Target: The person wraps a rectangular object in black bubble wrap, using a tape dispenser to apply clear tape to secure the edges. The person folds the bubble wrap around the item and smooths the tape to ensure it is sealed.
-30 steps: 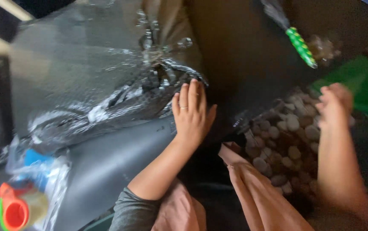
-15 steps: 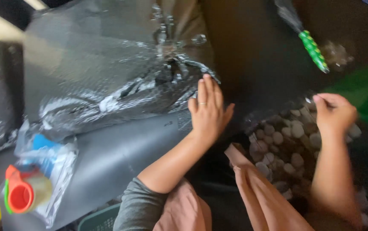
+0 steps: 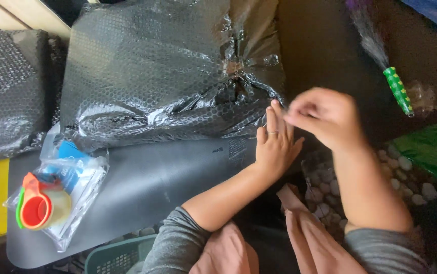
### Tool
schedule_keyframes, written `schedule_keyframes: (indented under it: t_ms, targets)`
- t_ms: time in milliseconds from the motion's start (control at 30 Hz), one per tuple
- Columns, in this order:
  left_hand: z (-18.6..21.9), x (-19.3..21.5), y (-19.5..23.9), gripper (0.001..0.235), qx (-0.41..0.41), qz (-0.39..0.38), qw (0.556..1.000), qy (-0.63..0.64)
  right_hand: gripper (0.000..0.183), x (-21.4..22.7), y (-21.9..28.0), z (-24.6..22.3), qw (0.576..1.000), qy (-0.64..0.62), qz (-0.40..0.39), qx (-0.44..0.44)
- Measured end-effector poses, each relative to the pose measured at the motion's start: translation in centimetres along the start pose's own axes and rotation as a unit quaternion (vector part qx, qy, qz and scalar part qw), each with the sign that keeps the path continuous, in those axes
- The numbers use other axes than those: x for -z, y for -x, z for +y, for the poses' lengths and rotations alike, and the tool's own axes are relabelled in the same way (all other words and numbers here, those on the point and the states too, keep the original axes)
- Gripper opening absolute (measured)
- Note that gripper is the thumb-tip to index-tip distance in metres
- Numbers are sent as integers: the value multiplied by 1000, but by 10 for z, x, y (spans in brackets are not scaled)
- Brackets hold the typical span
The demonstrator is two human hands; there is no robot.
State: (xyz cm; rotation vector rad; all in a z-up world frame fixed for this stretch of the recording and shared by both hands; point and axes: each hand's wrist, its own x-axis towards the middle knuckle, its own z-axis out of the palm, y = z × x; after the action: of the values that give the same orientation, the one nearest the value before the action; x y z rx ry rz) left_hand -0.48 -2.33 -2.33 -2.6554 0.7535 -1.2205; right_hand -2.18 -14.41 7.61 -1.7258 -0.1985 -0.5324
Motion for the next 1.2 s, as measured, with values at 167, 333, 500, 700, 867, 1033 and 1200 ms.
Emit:
schedule_keyframes:
  t_ms: [167,333,500,700,867,1033,1200]
  targets:
    - [6,-18,8,89,8,28,997,67,17,-32,-43,36,998,49,-18,-37]
    - [6,-21,12,85,-3,32,996,79,18,-35,-44,42,941,337,15,4]
    - [2,-20,11,73,-9,44,993,109,38,-31,-43,48,900,399,27,172]
    - [-7,-24,16,71,-27,48,987,149,16,-31,-50,64,889,402,-85,202]
    - [-15,-25,24,75,-29,41,981,189,19,-32,-57,65,900,380,-123,173]
    - [-54,-9,35,57,-65,106,889,441,33,-39,-53,45,889,422,-163,64]
    - [-129,23,73,31,-94,81,867,483,40,-29,-40,72,966,256,-25,38]
